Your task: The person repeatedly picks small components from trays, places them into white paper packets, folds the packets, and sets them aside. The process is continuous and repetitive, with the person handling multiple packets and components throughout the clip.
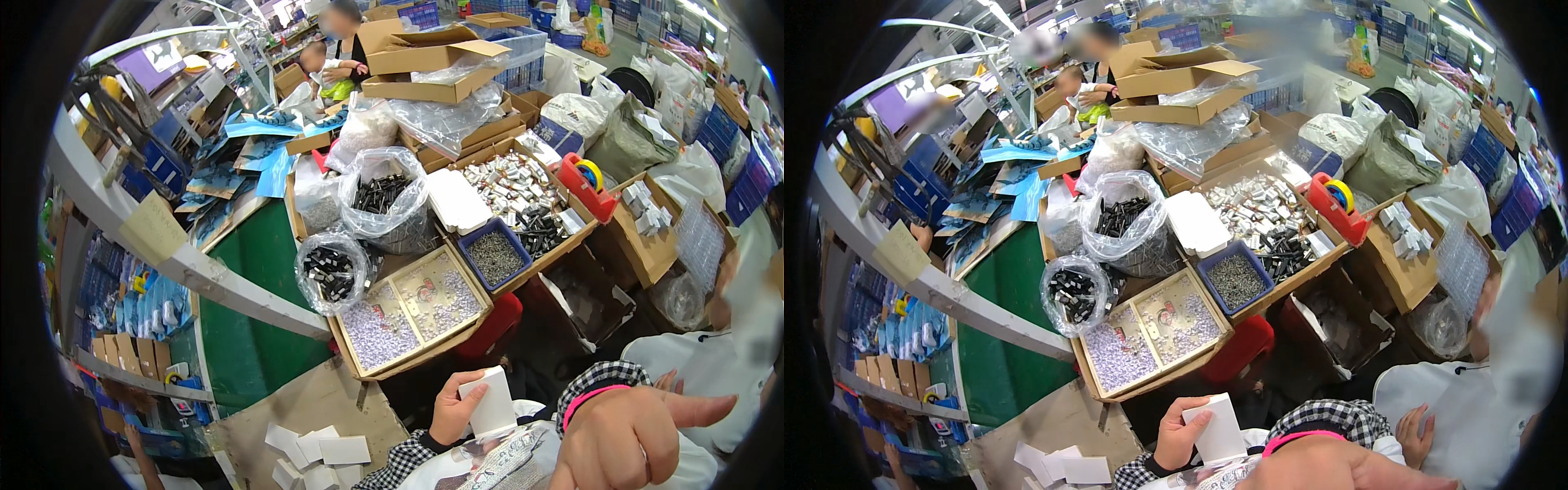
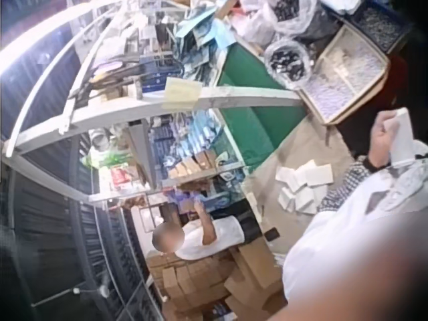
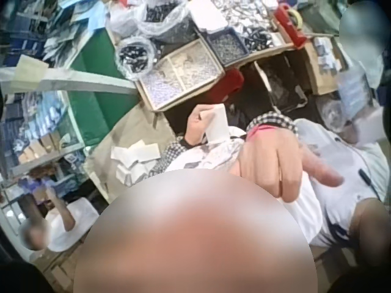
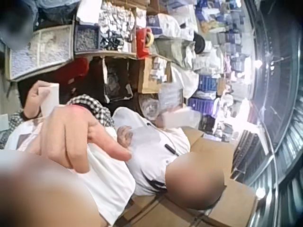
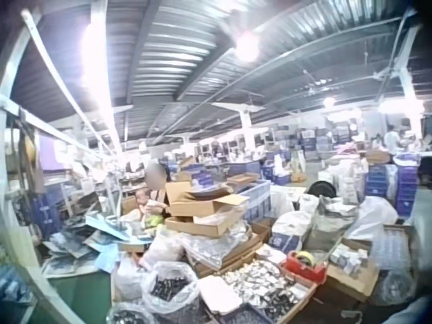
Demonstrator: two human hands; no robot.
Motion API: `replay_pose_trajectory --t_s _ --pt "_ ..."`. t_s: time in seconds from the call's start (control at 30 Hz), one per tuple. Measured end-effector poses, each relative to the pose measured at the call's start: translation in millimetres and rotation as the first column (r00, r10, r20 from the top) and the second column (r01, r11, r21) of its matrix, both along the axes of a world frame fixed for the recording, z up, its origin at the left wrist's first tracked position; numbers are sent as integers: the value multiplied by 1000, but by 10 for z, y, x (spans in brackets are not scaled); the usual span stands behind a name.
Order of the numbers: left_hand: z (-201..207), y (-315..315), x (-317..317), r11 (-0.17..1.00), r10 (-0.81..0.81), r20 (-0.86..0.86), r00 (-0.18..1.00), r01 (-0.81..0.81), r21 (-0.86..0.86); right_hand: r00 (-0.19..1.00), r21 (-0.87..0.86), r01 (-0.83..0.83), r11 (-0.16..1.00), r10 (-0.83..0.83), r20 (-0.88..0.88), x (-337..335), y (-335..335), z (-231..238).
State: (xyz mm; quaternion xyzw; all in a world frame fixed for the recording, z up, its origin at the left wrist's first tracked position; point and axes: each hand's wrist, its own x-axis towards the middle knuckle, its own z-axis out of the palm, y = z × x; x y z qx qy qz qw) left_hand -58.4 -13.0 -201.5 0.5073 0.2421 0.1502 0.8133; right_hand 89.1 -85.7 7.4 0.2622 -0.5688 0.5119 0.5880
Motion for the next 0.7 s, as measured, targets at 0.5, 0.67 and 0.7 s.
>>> replay_pose_trajectory --t_s 0.5,0.67,0.7 --pt "-42 53 122 1000 -11 -31 999 12 9 942 7 322 947 -321 101 476 -263 -328" --pt "31 131 287 999 -30 -61 998 31 12 -37 -616 672 -413 -848 528 1782 -208 -1539" --pt "71 134 297 999 -21 -88 996 25 42 -136 -796 304 -523 -851 507 2124 -214 -1804"
